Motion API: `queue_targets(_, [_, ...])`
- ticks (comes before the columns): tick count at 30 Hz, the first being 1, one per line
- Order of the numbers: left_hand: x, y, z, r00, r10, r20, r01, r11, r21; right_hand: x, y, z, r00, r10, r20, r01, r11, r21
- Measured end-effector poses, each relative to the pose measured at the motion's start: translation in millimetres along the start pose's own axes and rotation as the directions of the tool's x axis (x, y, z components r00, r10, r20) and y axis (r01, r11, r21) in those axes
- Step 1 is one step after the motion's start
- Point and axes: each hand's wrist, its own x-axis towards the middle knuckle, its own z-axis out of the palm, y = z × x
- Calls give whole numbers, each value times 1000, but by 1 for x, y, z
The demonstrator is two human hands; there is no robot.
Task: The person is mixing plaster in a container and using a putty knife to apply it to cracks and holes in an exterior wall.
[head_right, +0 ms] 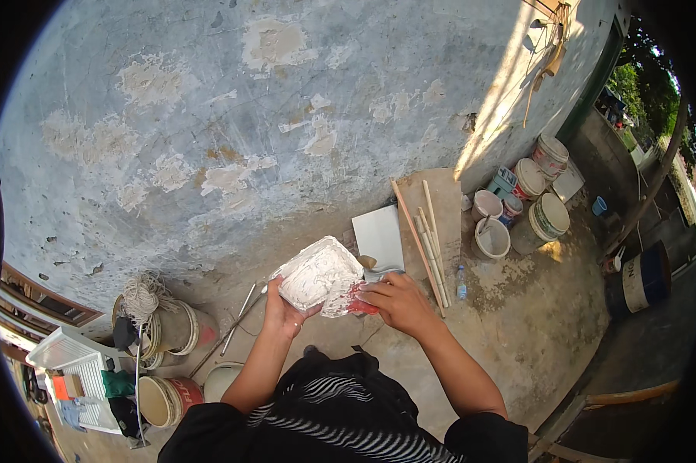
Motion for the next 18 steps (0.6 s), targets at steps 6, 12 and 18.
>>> queue_targets(6, [-11, 14, 7, 998, 69, 3, -69, 997, -46, 12, -4, -9, 993, -106, -47, 101, 989, -107])
queue_targets(12, [-7, 16, 19, 997, 54, 47, -52, 998, -44, 6, -7, -29, 982, -149, -117, 122, 969, -214])
queue_targets(18, [-2, 10, 33, 997, 53, 47, -51, 998, -36, -8, -7, -53, 968, -135, -210, 74, 958, -276])
